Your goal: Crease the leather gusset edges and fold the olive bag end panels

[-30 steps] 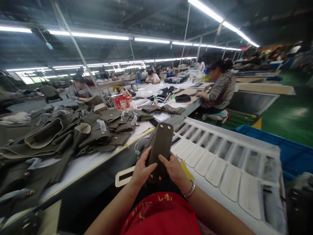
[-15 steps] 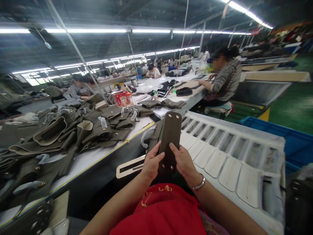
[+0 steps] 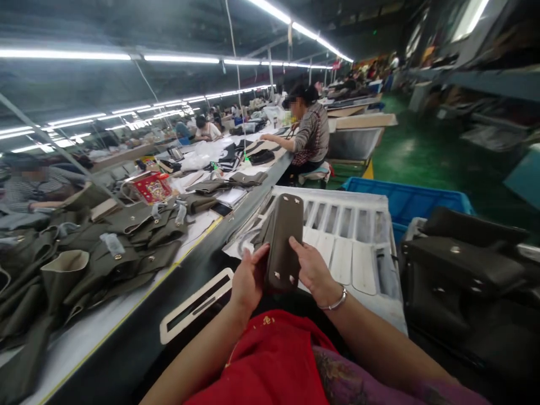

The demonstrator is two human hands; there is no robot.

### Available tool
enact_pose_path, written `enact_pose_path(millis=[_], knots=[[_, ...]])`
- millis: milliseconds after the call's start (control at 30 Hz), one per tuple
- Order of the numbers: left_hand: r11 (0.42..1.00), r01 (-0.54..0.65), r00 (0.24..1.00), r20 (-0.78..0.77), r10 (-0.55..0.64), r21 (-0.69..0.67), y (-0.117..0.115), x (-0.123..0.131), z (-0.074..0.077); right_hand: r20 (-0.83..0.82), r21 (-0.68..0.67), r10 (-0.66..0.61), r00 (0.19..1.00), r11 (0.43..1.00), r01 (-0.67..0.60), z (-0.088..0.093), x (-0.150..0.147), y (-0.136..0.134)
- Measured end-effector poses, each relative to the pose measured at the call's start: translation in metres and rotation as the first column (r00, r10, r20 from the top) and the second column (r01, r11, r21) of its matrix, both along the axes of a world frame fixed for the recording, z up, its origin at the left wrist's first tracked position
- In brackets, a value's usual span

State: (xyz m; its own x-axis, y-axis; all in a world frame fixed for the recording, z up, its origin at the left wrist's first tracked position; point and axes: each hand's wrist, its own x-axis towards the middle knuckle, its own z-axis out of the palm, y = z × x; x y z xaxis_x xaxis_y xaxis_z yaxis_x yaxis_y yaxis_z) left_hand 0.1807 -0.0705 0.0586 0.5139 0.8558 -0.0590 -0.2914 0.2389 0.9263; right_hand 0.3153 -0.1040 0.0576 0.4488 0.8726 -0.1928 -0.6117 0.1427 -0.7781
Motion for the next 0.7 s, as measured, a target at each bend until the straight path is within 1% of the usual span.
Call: enact_pose_path(millis=[33,67,100,133,167,200,233,300,433,567,633,700], knots=[[0.994,-0.022,0.997,-0.077,0.03,0.11,-0.003,0.0,-0.001,-0.009,0.007,-0.023,1.0,1.0,0.023,-0.002,0.005,-0.001],[0.97,-0.043,0.983,-0.164,0.084,0.241,-0.006,-0.001,-0.003,-0.016,0.014,-0.038,0.999,0.999,0.038,-0.004,0.01,-0.002],[0.93,-0.049,0.959,-0.243,0.146,0.365,-0.009,-0.001,-0.006,-0.019,0.019,-0.052,0.998,0.998,0.052,-0.006,0.013,-0.002],[0.887,-0.037,0.931,-0.307,0.199,0.461,-0.012,-0.002,-0.008,-0.02,0.022,-0.068,0.997,0.997,0.069,-0.008,0.015,-0.002],[0.854,-0.02,0.908,-0.349,0.234,0.52,-0.016,-0.002,-0.011,-0.02,0.025,-0.087,0.996,0.996,0.088,-0.009,0.016,-0.001],[0.839,-0.014,0.895,-0.366,0.253,0.544,-0.018,-0.001,-0.013,-0.018,0.025,-0.107,0.994,0.994,0.108,-0.01,0.016,-0.001],[0.84,-0.016,0.895,-0.366,0.254,0.542,-0.02,0.0,-0.015,-0.012,0.024,-0.124,0.992,0.992,0.124,-0.011,0.016,-0.001],[0.863,-0.03,0.912,-0.34,0.231,0.504,-0.023,0.002,-0.018,0.013,0.021,-0.138,0.99,0.99,0.138,-0.012,0.014,-0.001],[0.913,-0.059,0.942,-0.28,0.185,0.405,-0.019,0.005,-0.026,0.065,0.001,-0.11,0.992,0.994,0.11,-0.016,0.014,0.003],[0.933,-0.043,0.958,-0.252,0.141,0.357,-0.018,0.008,-0.032,0.039,-0.009,-0.087,0.995,0.996,0.087,-0.019,0.017,0.007],[0.928,-0.002,0.941,-0.314,0.128,0.372,-0.025,0.01,-0.03,0.042,-0.019,-0.083,0.996,0.996,0.083,-0.018,0.019,0.001],[0.912,0.064,0.887,-0.442,0.134,0.405,-0.031,0.01,-0.028,0.084,-0.034,-0.076,0.994,0.996,0.079,-0.017,0.024,-0.007]])
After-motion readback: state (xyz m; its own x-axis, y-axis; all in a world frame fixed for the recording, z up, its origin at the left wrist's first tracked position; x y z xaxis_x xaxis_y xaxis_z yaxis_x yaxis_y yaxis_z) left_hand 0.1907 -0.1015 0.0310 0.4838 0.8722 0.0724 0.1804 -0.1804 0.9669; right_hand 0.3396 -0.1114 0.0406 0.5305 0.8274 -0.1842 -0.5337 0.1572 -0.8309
